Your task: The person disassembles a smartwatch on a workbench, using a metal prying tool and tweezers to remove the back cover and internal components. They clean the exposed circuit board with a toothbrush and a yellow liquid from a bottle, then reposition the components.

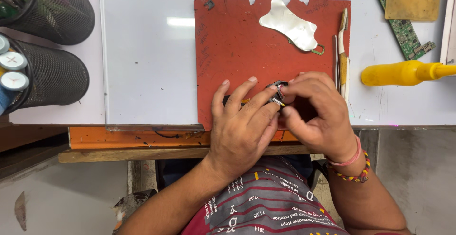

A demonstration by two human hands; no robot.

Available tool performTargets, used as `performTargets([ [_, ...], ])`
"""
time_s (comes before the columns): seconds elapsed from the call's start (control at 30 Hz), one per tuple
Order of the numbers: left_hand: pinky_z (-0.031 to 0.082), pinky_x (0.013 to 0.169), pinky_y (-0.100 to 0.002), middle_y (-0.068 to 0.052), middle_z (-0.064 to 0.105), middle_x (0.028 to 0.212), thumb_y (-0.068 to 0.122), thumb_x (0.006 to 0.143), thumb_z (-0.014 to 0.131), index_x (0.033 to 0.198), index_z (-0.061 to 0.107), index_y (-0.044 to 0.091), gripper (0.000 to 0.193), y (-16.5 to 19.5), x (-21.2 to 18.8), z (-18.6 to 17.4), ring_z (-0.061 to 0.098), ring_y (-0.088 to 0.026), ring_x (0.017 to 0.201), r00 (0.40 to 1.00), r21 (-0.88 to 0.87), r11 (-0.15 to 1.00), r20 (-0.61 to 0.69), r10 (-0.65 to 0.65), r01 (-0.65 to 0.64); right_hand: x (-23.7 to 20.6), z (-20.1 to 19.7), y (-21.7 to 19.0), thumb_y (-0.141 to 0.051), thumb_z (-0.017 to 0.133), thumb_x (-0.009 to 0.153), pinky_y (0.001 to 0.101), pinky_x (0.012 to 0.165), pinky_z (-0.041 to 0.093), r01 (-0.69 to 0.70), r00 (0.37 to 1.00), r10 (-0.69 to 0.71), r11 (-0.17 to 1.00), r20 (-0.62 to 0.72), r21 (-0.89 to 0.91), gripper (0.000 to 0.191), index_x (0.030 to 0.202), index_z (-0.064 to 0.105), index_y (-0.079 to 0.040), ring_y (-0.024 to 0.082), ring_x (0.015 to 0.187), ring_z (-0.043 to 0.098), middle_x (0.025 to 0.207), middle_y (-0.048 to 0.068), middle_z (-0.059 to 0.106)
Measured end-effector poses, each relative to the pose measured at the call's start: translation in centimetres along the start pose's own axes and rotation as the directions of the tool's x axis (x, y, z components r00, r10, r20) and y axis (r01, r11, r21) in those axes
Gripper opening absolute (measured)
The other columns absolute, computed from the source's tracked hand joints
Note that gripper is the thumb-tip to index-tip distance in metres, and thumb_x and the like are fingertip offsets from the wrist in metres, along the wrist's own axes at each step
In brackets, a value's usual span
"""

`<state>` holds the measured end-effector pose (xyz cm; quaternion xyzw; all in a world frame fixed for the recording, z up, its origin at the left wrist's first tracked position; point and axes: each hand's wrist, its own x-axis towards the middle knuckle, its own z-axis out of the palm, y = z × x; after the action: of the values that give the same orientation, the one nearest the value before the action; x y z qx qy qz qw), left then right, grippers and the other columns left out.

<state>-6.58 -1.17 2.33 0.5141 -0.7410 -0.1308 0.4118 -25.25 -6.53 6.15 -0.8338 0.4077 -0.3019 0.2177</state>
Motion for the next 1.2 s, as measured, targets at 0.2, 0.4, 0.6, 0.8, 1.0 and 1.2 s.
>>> performTargets([
  [0.2,0.030,0.124,-0.055,-0.003,0.068,0.132,0.012,0.097,0.078,0.134,0.053,0.011,0.044,0.0,-0.2,0.3,0.055,-0.029,0.139,0.999,-0.034,0.999,-0.053,-0.007,0.005,0.2,-0.1,-0.4,-0.002,0.081,0.082,0.0404,0.094,0.051,0.021,1.000,-0.019,0.991,0.016,-0.133,0.024,0.104,0.072,-0.006,0.030,0.109,0.063,0.103,0.010,0.067],
  [0.4,0.034,0.123,-0.055,-0.005,0.068,0.123,0.009,0.096,0.078,0.145,0.043,0.010,0.060,-0.3,-0.4,0.6,0.058,-0.029,0.136,0.998,-0.041,0.999,-0.065,-0.012,0.009,0.0,-0.6,-0.1,-0.001,0.073,0.080,0.0419,0.107,0.051,0.022,0.996,-0.026,0.999,0.091,0.045,0.020,0.099,0.067,-0.008,0.032,0.124,0.061,0.114,0.007,0.071],
  [0.6,0.035,0.121,-0.053,-0.007,0.066,0.133,0.010,0.094,0.076,0.141,0.054,0.007,0.052,-0.3,-0.1,0.0,0.055,-0.030,0.137,1.000,-0.042,0.999,0.014,0.007,-0.006,0.0,-1.6,-0.1,-0.009,0.069,0.075,0.0480,0.111,0.046,0.110,0.986,-0.120,0.990,0.118,0.089,0.014,0.089,0.069,-0.011,0.035,0.121,0.059,0.118,0.015,0.066],
  [0.8,0.034,0.119,-0.055,-0.008,0.063,0.137,0.017,0.092,0.076,0.126,0.070,0.012,0.035,-0.2,0.1,-0.5,0.053,-0.032,0.137,0.996,-0.021,0.999,0.076,0.037,-0.035,-1.1,-1.9,-0.9,-0.001,0.075,0.087,0.0342,0.091,0.056,-0.100,0.995,0.101,0.994,0.005,-0.047,0.016,0.102,0.072,-0.003,0.026,0.107,0.069,0.117,0.013,0.069],
  [1.0,0.033,0.119,-0.056,-0.010,0.062,0.137,0.020,0.094,0.076,0.124,0.071,0.012,0.032,-0.2,0.1,-0.4,0.052,-0.033,0.137,0.995,-0.033,0.998,0.074,0.060,-0.057,-1.0,-3.9,-1.3,0.007,0.074,0.096,0.0295,0.085,0.055,-0.176,0.973,0.149,0.973,-0.174,-0.151,0.012,0.106,0.069,0.001,0.020,0.100,0.068,0.116,0.013,0.069],
  [1.2,0.033,0.123,-0.056,-0.007,0.063,0.136,0.016,0.093,0.077,0.120,0.072,0.013,0.028,-0.7,-0.4,-1.0,0.052,-0.032,0.140,0.994,-0.109,0.991,0.072,0.085,-0.077,-0.1,-4.1,-0.8,0.008,0.074,0.092,0.0256,0.074,0.054,-0.268,0.952,0.228,0.942,-0.202,-0.201,0.018,0.108,0.068,0.003,0.015,0.083,0.066,0.114,0.014,0.068],
])
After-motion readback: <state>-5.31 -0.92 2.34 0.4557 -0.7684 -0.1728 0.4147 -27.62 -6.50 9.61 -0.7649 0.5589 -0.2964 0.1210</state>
